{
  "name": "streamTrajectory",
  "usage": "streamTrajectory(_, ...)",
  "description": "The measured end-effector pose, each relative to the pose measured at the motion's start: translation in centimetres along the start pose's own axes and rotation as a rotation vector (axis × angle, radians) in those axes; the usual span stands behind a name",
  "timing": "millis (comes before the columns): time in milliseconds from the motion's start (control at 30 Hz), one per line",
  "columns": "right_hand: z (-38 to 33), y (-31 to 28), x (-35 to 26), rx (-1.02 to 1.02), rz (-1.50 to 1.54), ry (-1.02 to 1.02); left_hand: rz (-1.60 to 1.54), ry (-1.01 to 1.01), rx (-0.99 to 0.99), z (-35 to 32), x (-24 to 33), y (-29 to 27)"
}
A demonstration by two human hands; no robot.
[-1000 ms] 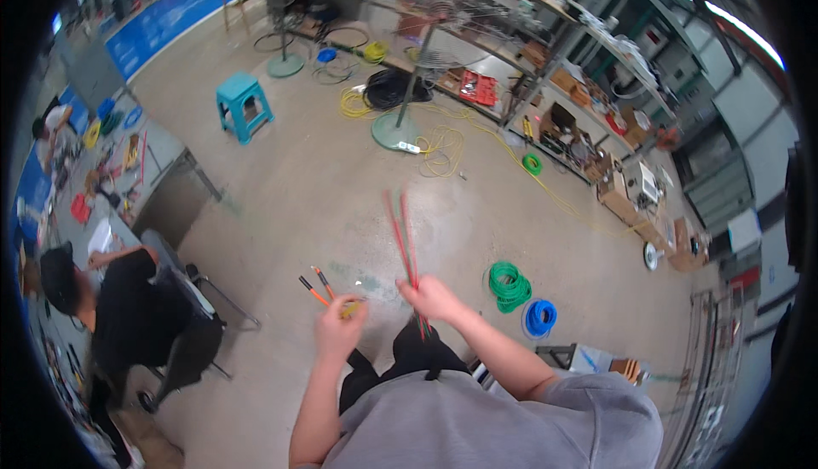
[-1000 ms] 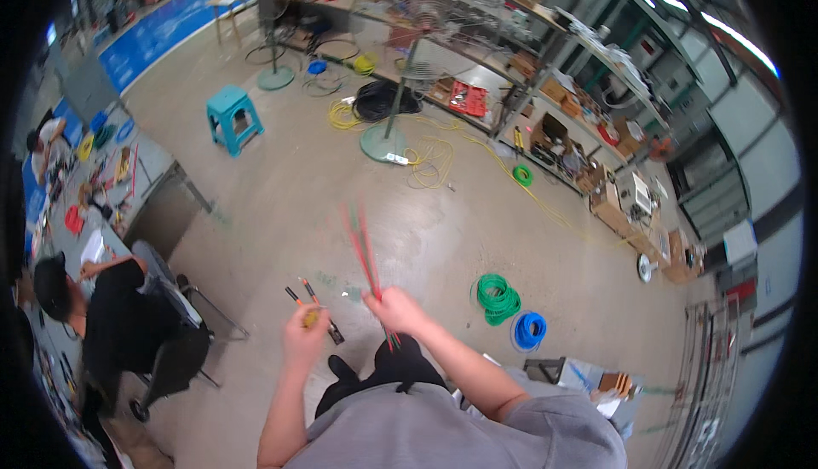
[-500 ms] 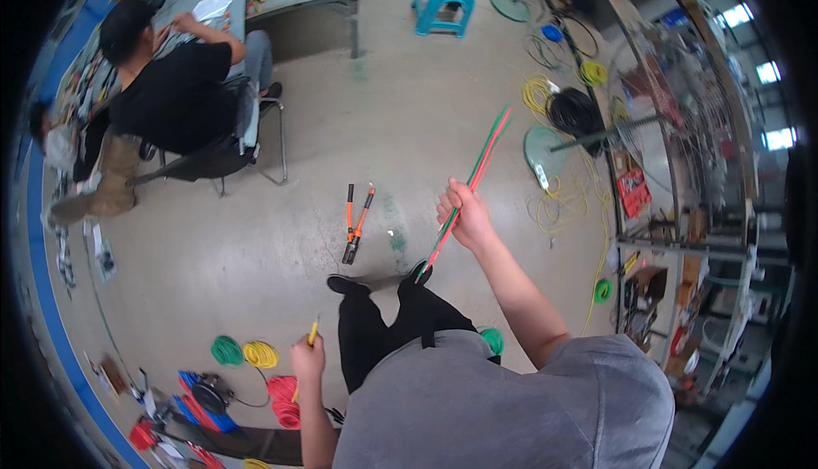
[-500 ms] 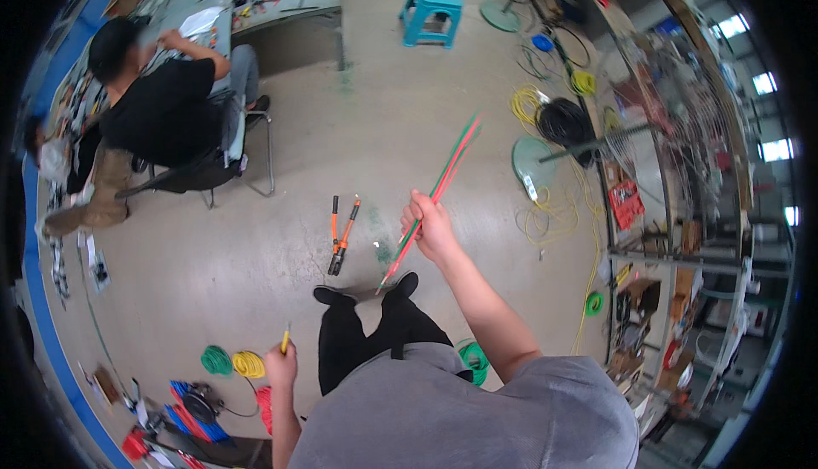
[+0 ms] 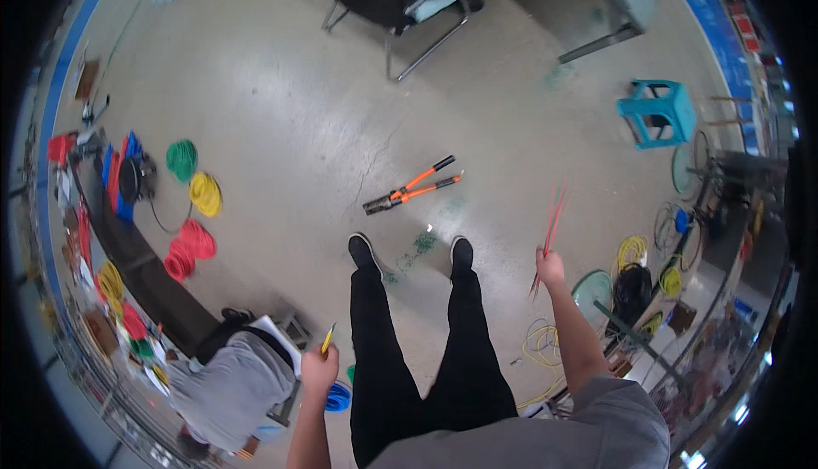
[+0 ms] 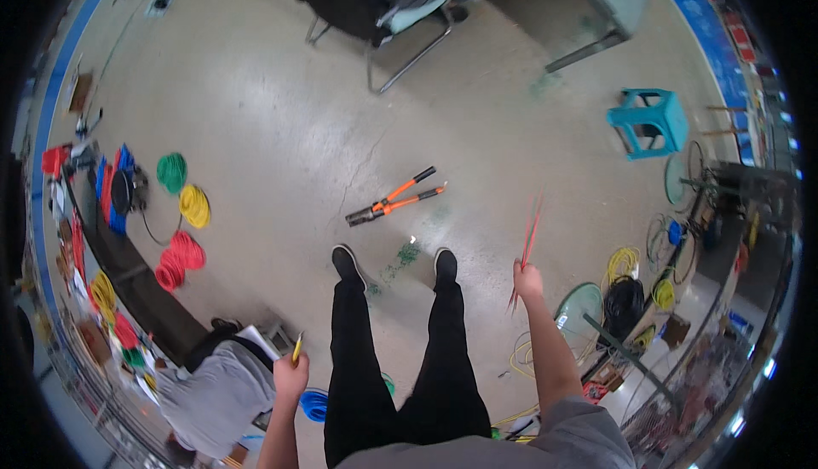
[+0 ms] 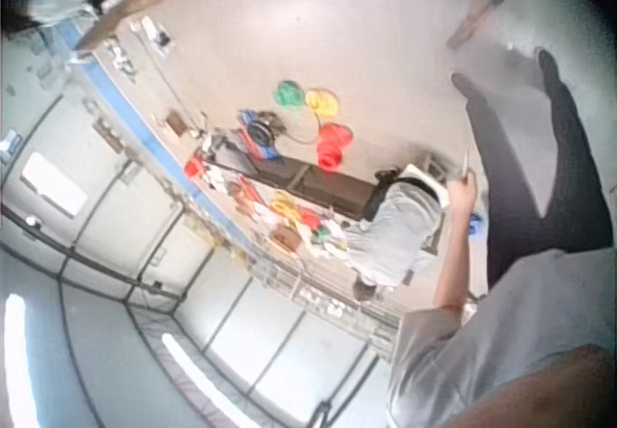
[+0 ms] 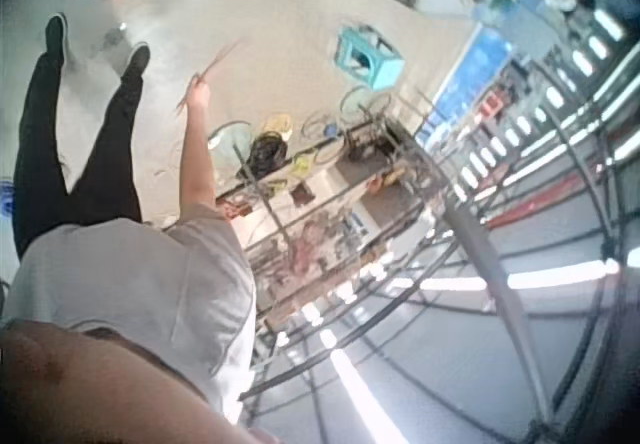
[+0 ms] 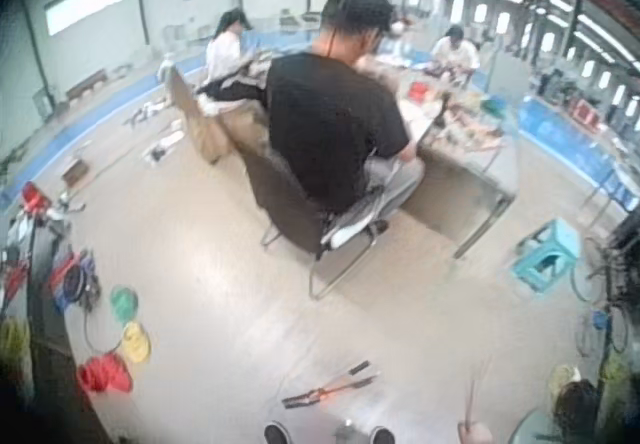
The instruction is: The person sits on the floor and uses a crimping tool to attach metal connectors to the ends of yellow, red, and green insulated wires. They strip the wire ends, insert the metal connectors, and crimp them securely.
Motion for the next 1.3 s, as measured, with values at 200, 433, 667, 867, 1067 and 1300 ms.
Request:
streamTrajectory(200, 16.9, 25.3, 9.0, -0.391, -0.615, -0.299, -0.045, -0.222, -0.117, 7.6, -10.1, 23.2)
streamTrajectory(433, 29.3, 42.9, 7.5, -0.391, -0.849, -0.525, -0.026, -0.011, -0.142, 27.3, -17.4, 49.9)
streamTrajectory(667, 31.0, 46.3, 1.9, -0.469, -0.767, -0.665, -0.085, 0.083, -0.207, 33.5, -20.8, 62.2)
streamTrajectory(867, 30.5, 43.6, -6.8, -0.234, -0.902, -0.868, -0.039, 0.138, -0.236, 36.3, -21.5, 63.1)
streamTrajectory(1067, 23.2, 54.2, -17.2, -0.498, -0.522, -1.349, -0.059, 0.081, -0.12, 36.7, -20.6, 62.1)
streamTrajectory(1300, 14.4, 58.6, -23.6, -0.094, -0.667, -1.672, -0.104, 0.048, -0.126, 34.1, -21.4, 63.4)
Point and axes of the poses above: each hand's wrist, its own z-axis towards the middle knuckle, its own y-axis out of the palm, x = y × z, the point moved 3 cm from there along z, towards the middle knuckle, and after that the axes turned 1 degree about z, right-handed, at the moved point
